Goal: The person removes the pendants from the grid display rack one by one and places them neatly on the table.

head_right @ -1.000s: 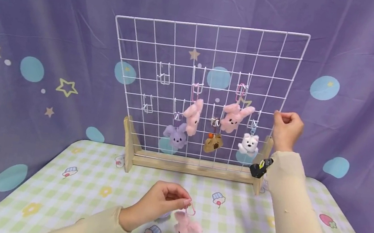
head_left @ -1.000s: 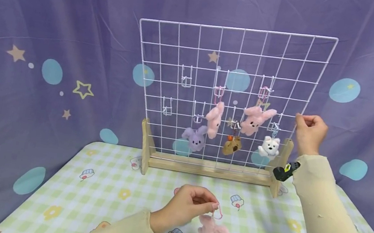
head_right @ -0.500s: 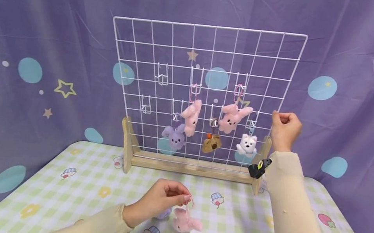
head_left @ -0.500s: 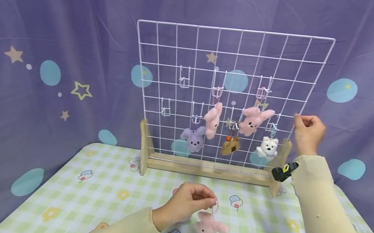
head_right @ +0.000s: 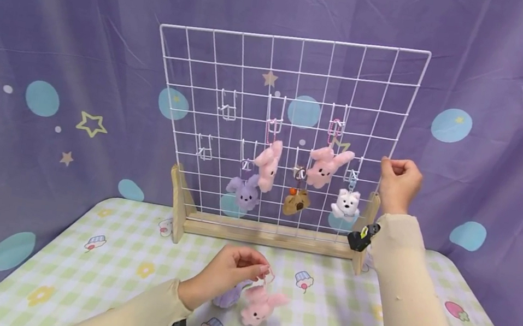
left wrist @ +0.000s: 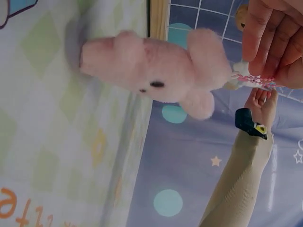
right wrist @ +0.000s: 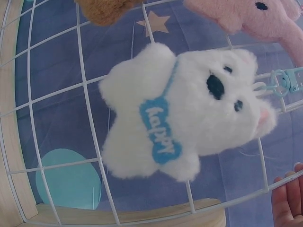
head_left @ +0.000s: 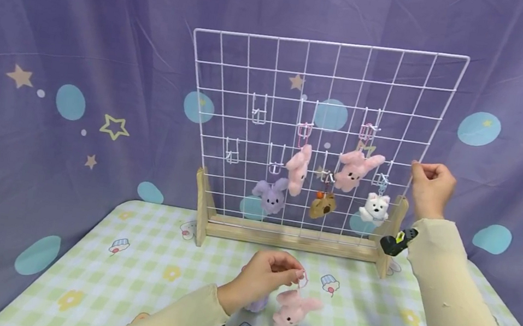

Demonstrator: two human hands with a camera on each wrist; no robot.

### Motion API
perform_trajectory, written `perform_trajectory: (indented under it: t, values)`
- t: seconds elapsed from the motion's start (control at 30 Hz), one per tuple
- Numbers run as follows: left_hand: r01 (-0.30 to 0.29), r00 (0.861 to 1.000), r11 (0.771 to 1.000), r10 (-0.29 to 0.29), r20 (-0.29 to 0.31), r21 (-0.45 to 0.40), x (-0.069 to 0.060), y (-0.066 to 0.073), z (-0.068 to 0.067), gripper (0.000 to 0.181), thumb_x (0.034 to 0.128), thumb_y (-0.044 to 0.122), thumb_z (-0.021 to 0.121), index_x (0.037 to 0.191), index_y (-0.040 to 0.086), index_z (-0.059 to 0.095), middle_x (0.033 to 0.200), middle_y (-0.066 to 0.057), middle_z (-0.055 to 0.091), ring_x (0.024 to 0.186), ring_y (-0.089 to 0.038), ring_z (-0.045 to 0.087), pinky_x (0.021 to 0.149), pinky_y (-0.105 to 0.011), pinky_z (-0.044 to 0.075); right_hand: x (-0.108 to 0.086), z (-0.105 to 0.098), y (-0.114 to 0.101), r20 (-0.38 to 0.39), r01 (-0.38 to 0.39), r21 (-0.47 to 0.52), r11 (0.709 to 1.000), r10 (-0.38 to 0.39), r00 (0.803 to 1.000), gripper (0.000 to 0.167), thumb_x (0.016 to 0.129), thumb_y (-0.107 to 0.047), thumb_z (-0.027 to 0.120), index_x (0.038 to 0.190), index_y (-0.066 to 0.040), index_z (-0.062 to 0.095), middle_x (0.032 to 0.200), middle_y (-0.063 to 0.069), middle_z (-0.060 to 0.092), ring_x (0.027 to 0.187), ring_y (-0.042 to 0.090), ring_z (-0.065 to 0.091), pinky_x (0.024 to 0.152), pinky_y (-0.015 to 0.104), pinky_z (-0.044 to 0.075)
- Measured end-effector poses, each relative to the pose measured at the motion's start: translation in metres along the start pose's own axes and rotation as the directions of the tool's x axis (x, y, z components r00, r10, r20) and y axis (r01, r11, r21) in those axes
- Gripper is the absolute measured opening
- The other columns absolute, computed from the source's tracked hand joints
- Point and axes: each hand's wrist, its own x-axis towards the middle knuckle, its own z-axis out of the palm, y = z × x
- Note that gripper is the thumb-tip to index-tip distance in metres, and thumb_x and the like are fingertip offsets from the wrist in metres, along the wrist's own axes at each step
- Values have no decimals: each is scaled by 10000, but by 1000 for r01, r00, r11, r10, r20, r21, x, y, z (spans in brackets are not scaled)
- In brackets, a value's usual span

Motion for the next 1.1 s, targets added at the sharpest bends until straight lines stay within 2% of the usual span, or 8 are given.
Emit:
perform_trajectory:
  t: [0.07, 0.23, 0.3, 0.5, 0.57, 0.9, 1.1]
  values:
    - [-1, 1000, 1000, 1, -2, 6, 3, -2, 0, 127, 887, 98, 649, 937, -11, 689, 894, -185, 693, 768, -190, 657, 713, -337, 563, 0, 0, 1, 2, -2, 1, 1000, 2, 1000, 228, 853, -215, 670, 686, -237, 516, 561, -180, 469, 509, -38, 446, 498, 119, 362]
    - [13, 1000, 1000, -13, -11, -12, 8, -5, 0, 141, 885, 80, 646, 960, -34, 681, 910, -177, 692, 749, -106, 637, 703, -291, 559, 1, 0, 3, 1, 3, -1, 1000, -3, 1000, 221, 852, -214, 669, 689, -226, 519, 555, -183, 469, 507, -34, 448, 487, 109, 357]
    - [18, 1000, 1000, -19, -19, -22, 9, -3, 1, 138, 883, 55, 641, 963, -52, 676, 916, -200, 686, 747, -113, 634, 687, -272, 554, 1, 0, 4, -3, 8, -2, 1000, -8, 1000, 226, 850, -216, 670, 686, -230, 517, 554, -187, 471, 509, -35, 449, 489, 106, 359]
    - [26, 999, 999, -27, -45, -19, 14, -4, 4, 126, 869, 34, 650, 960, -50, 678, 893, -186, 692, 736, -139, 634, 671, -312, 558, 0, 0, 3, -7, -5, 9, 1000, 5, 1000, 236, 850, -216, 672, 674, -253, 520, 571, -173, 477, 530, -23, 451, 515, 130, 369]
    - [33, 999, 999, -34, -42, -27, 18, -9, 5, 123, 870, 34, 649, 961, -43, 680, 895, -187, 692, 735, -138, 632, 674, -321, 560, 0, 0, 3, -6, -2, 6, 1000, 2, 1000, 235, 850, -216, 672, 675, -250, 518, 567, -177, 476, 525, -28, 449, 514, 127, 370]
    - [36, 999, 999, -36, -14, -28, 26, -10, 15, 112, 874, 50, 651, 942, -31, 686, 892, -156, 701, 723, -104, 633, 667, -231, 546, 1, 0, 3, -8, 7, 11, 1000, -7, 1000, 231, 846, -212, 677, 675, -235, 522, 545, -192, 473, 500, -44, 446, 496, 111, 365]
    - [55, 998, 998, -55, -17, -9, 30, -17, 13, 105, 877, 65, 652, 932, -16, 689, 871, -132, 697, 730, -107, 631, 676, -257, 553, 1, 0, 2, 1, -1, 12, 1000, 1, 1000, 225, 853, -214, 672, 684, -233, 525, 564, -179, 473, 519, -32, 446, 504, 118, 365]
